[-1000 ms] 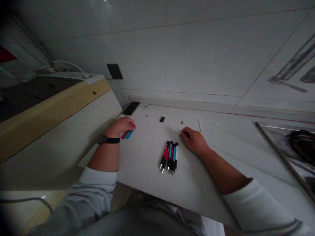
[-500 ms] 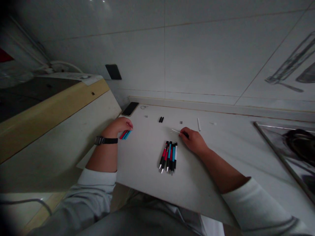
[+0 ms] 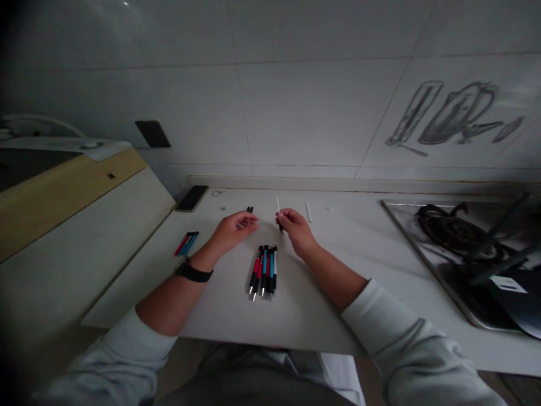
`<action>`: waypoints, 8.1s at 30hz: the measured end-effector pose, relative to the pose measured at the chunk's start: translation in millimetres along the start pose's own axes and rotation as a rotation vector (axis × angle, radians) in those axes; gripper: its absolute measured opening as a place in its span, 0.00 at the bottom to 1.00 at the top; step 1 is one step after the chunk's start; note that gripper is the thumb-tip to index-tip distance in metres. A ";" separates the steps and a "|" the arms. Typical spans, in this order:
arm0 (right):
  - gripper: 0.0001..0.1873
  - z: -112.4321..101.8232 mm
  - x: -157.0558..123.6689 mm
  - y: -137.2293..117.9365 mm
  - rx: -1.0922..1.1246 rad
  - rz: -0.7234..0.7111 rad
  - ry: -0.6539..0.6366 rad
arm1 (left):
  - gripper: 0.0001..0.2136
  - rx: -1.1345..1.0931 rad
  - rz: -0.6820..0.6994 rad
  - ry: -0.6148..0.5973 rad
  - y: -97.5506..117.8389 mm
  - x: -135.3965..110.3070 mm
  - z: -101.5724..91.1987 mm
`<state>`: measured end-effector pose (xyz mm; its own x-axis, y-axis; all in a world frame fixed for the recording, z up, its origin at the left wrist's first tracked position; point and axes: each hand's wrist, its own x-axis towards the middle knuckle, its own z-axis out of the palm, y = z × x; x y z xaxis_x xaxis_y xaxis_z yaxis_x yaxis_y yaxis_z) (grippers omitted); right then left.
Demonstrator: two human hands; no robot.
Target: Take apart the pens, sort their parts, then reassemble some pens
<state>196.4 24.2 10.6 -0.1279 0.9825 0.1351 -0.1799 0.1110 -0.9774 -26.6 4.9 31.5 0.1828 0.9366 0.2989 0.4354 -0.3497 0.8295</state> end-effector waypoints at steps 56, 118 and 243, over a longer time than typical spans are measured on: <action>0.11 -223.8 71.5 8.2 -1.211 -0.044 0.302 | 0.19 -0.365 -0.225 -0.003 -27.6 2.6 25.7; 0.22 -13.6 11.7 -10.1 0.095 0.178 -0.132 | 0.08 -0.087 0.018 -0.003 -19.3 -2.9 26.9; 0.12 -34.6 60.6 -0.7 -1.275 -0.217 -0.105 | 0.07 0.011 0.014 0.069 -25.2 0.9 23.5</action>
<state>222.6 88.8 13.8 -0.2988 0.9169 0.2646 0.8358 0.3853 -0.3911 -16.6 14.1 -0.2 0.1278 0.9308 0.3424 0.4431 -0.3624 0.8199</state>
